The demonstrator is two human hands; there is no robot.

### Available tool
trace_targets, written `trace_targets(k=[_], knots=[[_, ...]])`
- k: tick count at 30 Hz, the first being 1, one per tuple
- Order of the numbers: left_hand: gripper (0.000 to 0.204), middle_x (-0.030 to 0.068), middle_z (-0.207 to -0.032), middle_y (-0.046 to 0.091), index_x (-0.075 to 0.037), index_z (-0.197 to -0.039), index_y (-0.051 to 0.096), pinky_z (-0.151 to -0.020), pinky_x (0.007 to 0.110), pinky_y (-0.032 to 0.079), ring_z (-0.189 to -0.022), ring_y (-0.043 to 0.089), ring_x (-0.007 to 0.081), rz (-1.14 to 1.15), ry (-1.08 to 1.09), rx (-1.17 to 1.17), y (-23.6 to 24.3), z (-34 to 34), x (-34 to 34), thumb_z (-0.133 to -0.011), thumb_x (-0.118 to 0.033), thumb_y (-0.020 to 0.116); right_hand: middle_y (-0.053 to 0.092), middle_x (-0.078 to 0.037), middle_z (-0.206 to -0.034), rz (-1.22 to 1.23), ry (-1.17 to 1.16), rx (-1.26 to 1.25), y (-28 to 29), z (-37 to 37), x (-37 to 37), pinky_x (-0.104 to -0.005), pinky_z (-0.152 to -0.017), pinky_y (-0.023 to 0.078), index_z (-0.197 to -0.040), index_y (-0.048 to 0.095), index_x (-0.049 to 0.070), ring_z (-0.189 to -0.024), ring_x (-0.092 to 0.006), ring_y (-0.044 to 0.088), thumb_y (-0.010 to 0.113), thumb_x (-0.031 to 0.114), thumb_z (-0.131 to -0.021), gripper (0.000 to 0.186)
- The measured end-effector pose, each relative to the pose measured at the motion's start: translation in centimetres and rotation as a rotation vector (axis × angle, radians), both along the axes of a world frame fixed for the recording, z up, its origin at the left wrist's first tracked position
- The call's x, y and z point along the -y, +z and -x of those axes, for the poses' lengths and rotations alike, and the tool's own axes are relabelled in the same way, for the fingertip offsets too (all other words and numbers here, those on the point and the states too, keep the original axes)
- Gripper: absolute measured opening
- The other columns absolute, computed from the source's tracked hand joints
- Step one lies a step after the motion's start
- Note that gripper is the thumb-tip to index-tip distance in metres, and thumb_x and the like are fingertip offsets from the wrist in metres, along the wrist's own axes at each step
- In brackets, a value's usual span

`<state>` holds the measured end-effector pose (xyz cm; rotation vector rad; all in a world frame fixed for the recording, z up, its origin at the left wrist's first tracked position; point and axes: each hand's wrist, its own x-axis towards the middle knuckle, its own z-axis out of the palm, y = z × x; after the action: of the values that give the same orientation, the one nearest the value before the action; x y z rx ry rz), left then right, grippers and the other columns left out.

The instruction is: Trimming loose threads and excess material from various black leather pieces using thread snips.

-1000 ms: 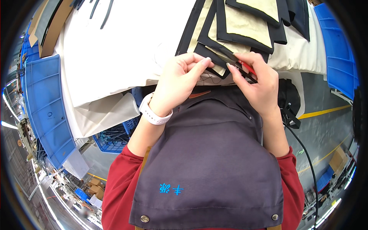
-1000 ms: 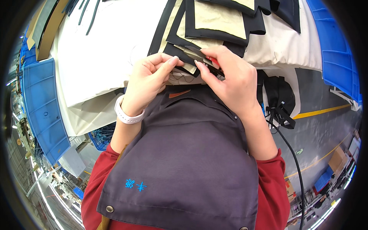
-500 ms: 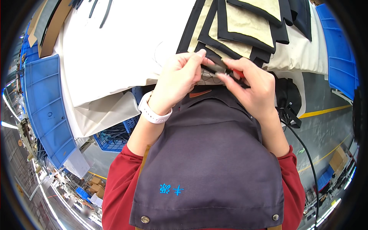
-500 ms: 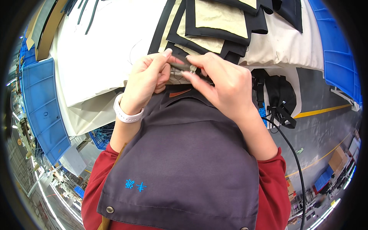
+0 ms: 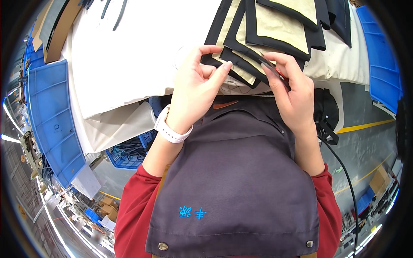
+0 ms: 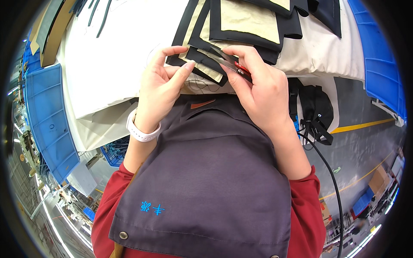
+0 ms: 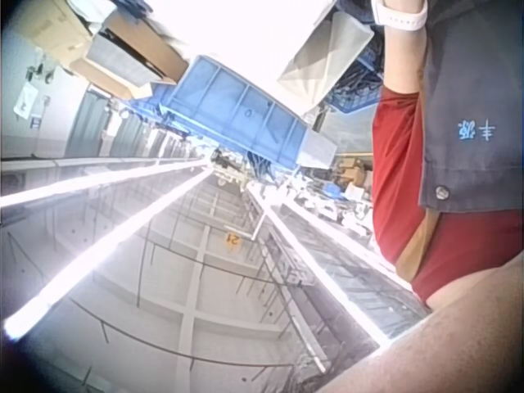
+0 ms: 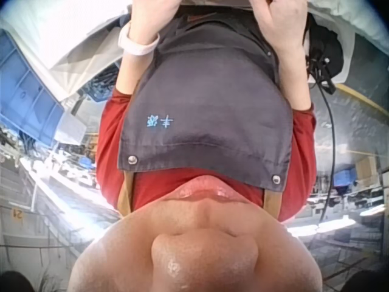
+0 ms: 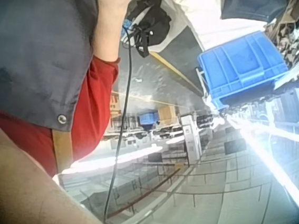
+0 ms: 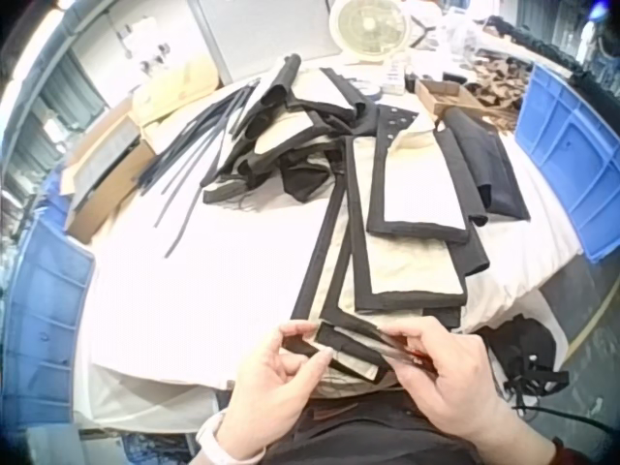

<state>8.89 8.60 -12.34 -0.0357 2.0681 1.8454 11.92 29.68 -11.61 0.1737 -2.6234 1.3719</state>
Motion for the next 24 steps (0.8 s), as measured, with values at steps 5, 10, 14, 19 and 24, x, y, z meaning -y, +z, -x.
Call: trace_targets(k=[5, 10, 14, 19, 24], knots=[[0.036, -0.0067, -0.058, 0.055, 0.002, -0.129, 0.053, -0.051, 0.02, 0.03, -0.053, 0.04, -0.0013, -0.081, -0.02, 0.097, 0.2, 0.5, 0.3, -0.099, -0.012, 0.067, 0.069, -0.011, -0.081, 0.042, 0.016, -0.045, -0.6, 0.1, -0.1, -0.0329, -0.061, 0.051, -0.111, 0.065, 0.005, -0.068, -0.0251, 0.069, 0.068, 0.01, -0.096, 0.016], [0.033, -0.01, -0.058, 0.043, 0.0, -0.13, 0.053, -0.042, 0.021, 0.021, -0.047, 0.029, -0.0009, -0.094, -0.063, 0.179, 0.9, 1.0, 0.0, -0.102, -0.014, 0.064, 0.066, -0.014, -0.079, -0.042, 0.022, 0.039, 0.0, 0.1, 0.0, -0.0372, -0.06, 0.049, -0.106, 0.061, 0.004, -0.068, -0.0315, 0.065, 0.06, 0.012, -0.102, 0.009], [0.033, -0.0099, -0.058, 0.041, 0.001, -0.13, 0.055, -0.042, 0.021, 0.02, -0.046, 0.028, -0.0005, -0.09, 0.019, 0.094, 0.8, 1.0, -0.2, -0.103, -0.016, 0.064, 0.063, -0.017, -0.078, -0.087, 0.016, 0.105, 0.5, 0.3, 0.2, -0.0423, -0.06, 0.046, -0.103, 0.055, 0.004, -0.068, -0.038, 0.062, 0.056, 0.016, -0.105, 0.012], [0.04, -0.0045, -0.06, 0.056, 0.008, -0.127, 0.055, -0.052, 0.019, 0.034, -0.055, 0.046, 0.0003, -0.128, -0.052, 0.167, 1.0, 1.4, 0.6, -0.099, -0.017, 0.069, 0.063, -0.017, -0.078, -0.095, 0.016, 0.098, 0.4, 0.3, 0.2, -0.044, -0.059, 0.046, -0.103, 0.053, 0.004, -0.069, -0.0395, 0.062, 0.056, 0.017, -0.105, 0.012], [0.04, -0.0047, -0.06, 0.055, 0.008, -0.128, 0.054, -0.051, 0.019, 0.034, -0.054, 0.044, 0.0005, -0.112, -0.03, 0.14, 0.9, 1.2, 0.5, -0.099, -0.017, 0.069, 0.063, -0.017, -0.079, -0.119, 0.021, 0.077, 0.3, 0.3, 0.3, -0.0451, -0.059, 0.046, -0.103, 0.053, 0.005, -0.071, -0.0405, 0.063, 0.056, 0.017, -0.105, 0.013]])
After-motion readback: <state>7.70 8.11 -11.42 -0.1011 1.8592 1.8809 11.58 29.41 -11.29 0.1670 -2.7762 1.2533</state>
